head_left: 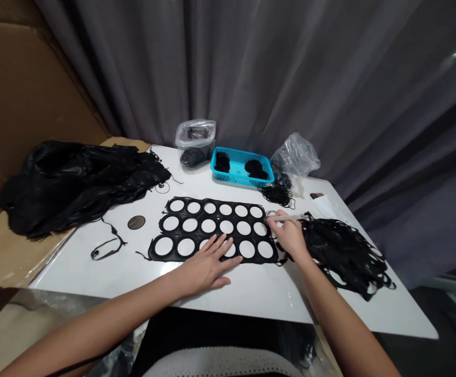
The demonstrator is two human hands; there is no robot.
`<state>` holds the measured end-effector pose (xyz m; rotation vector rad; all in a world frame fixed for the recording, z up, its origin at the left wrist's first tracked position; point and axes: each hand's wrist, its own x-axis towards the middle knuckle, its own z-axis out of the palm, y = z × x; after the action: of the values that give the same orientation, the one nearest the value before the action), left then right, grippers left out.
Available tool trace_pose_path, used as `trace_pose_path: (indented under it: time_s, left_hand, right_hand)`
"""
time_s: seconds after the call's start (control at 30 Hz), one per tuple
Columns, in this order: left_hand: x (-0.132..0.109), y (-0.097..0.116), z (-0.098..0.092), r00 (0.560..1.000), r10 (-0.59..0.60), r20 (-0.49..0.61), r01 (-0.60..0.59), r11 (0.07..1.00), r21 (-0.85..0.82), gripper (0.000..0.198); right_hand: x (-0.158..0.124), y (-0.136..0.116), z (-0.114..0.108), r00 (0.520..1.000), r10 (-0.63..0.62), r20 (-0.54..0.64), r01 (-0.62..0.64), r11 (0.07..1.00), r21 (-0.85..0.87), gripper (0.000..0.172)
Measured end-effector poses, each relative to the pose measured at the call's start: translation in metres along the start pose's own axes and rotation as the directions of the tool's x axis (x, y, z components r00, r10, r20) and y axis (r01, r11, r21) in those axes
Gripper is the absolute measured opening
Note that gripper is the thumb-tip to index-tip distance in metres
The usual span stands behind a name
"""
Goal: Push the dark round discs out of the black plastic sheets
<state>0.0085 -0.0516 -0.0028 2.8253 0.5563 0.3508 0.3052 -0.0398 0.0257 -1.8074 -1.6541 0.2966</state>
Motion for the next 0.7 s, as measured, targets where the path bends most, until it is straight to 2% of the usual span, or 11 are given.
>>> trace_pose_path:
  time_s: [0.07,0.13,0.23,0.43,0.6,0.7]
  left_hand:
    - [-0.012,0.002,-0.002,0.999,-0.041,-0.019,0.041,0.999,0.017,0.061]
    - [-0.022,0.003,-0.003,0.997,-0.075,-0.019,0.075,0.997,0.033,0.059]
    - [-0.03,0.004,-0.003,0.995,-0.1,0.005,0.1,0.994,0.042,0.057]
    - [-0.031,0.004,-0.004,0.996,-0.088,-0.006,0.088,0.996,-0.01,0.058]
    - [-0.03,0.005,-0.007,0.995,-0.094,0.045,0.094,0.995,0.018,0.058]
    - [-0.03,0.005,-0.007,0.994,-0.1,0.051,0.099,0.995,0.022,0.057]
  right_hand:
    - [-0.017,-0.02,0.013,0.986,-0.004,0.167,-0.022,0.987,0.157,0.021]
    - [-0.035,-0.04,0.026,0.948,-0.052,0.314,-0.04,0.959,0.28,0.019]
    - [-0.055,-0.06,0.04,0.904,-0.113,0.412,-0.04,0.938,0.344,0.015]
    - [-0.066,-0.066,0.044,0.89,-0.16,0.427,-0.001,0.935,0.354,0.014]
    - [-0.066,-0.064,0.045,0.892,-0.183,0.415,0.033,0.939,0.342,0.013]
    - [-0.07,-0.064,0.046,0.892,-0.239,0.385,0.116,0.942,0.316,0.015]
